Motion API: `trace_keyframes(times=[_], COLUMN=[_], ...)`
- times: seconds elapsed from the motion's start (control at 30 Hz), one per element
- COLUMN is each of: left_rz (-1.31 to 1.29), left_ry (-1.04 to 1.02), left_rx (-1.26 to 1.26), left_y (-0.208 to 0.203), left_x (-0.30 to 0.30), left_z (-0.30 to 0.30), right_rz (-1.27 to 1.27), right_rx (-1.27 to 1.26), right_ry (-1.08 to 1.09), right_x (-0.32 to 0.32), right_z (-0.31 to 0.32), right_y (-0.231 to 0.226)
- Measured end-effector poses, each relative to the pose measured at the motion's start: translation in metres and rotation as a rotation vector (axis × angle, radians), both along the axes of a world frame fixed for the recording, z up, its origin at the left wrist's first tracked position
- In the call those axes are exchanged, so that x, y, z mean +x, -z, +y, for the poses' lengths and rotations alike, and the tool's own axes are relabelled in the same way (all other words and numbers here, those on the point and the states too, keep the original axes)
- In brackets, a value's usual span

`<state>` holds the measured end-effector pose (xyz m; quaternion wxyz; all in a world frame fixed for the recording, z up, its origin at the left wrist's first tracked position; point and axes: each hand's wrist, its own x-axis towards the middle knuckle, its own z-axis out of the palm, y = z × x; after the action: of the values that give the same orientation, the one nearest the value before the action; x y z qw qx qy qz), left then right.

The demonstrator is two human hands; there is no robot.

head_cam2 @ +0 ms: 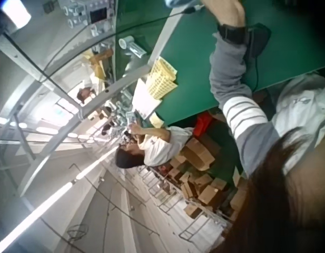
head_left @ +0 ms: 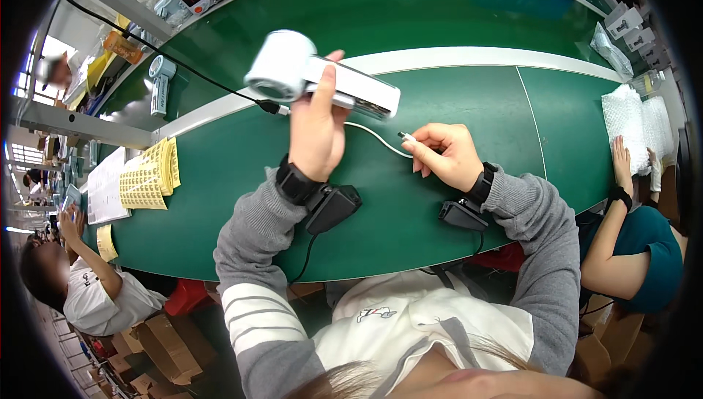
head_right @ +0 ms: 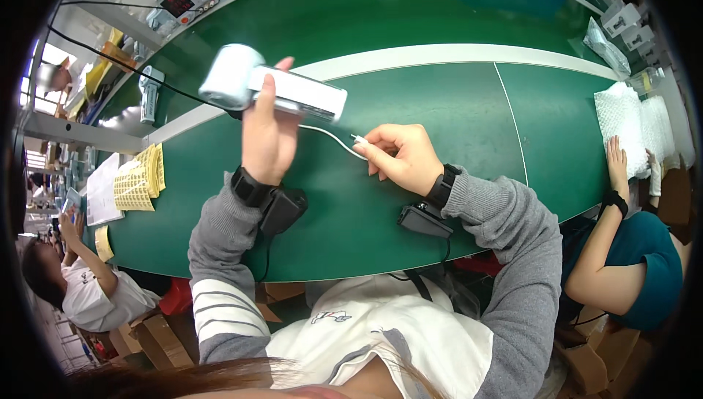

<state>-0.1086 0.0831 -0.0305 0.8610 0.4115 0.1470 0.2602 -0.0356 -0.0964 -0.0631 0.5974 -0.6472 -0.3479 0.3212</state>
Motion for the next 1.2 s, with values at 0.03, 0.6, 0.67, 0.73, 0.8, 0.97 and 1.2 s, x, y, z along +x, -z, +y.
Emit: trace_keyframes(times=[0.03, 0.6, 0.67, 0.73, 0.8, 0.97, 1.2], left_rz=[-0.100, -1.141, -1.150, -1.168, -1.374, -0.933, -0.399], left_ry=[-0.116, 0.348, 0.365, 0.369, 0.012, -0.431, 0.650], left_rx=[0.127, 0.385, 0.587, 0.684, 0.851, 0.766, 0.988], left_y=[-0.005, -0.142, -0.148, -0.145, -0.131, -0.135, -0.142], left_x=[-0.005, -0.155, -0.160, -0.168, -0.184, -0.197, -0.144], left_z=[0.010, 0.011, 0.017, 0.026, 0.027, 0.023, 0.028], right_rz=[0.013, 0.155, 0.156, 0.152, 0.145, 0.160, 0.166], right_rx=[-0.018, -0.022, -0.011, -0.010, -0.020, -0.030, -0.013], right_ry=[-0.012, -0.071, -0.071, -0.059, -0.059, -0.065, -0.047], right_x=[0.000, 0.002, 0.000, -0.001, -0.002, -0.002, -0.003], right_z=[0.000, -0.002, -0.003, -0.001, 0.001, -0.003, -0.004], right_y=[-0.001, -0.009, -0.010, -0.010, -0.012, -0.013, -0.010])
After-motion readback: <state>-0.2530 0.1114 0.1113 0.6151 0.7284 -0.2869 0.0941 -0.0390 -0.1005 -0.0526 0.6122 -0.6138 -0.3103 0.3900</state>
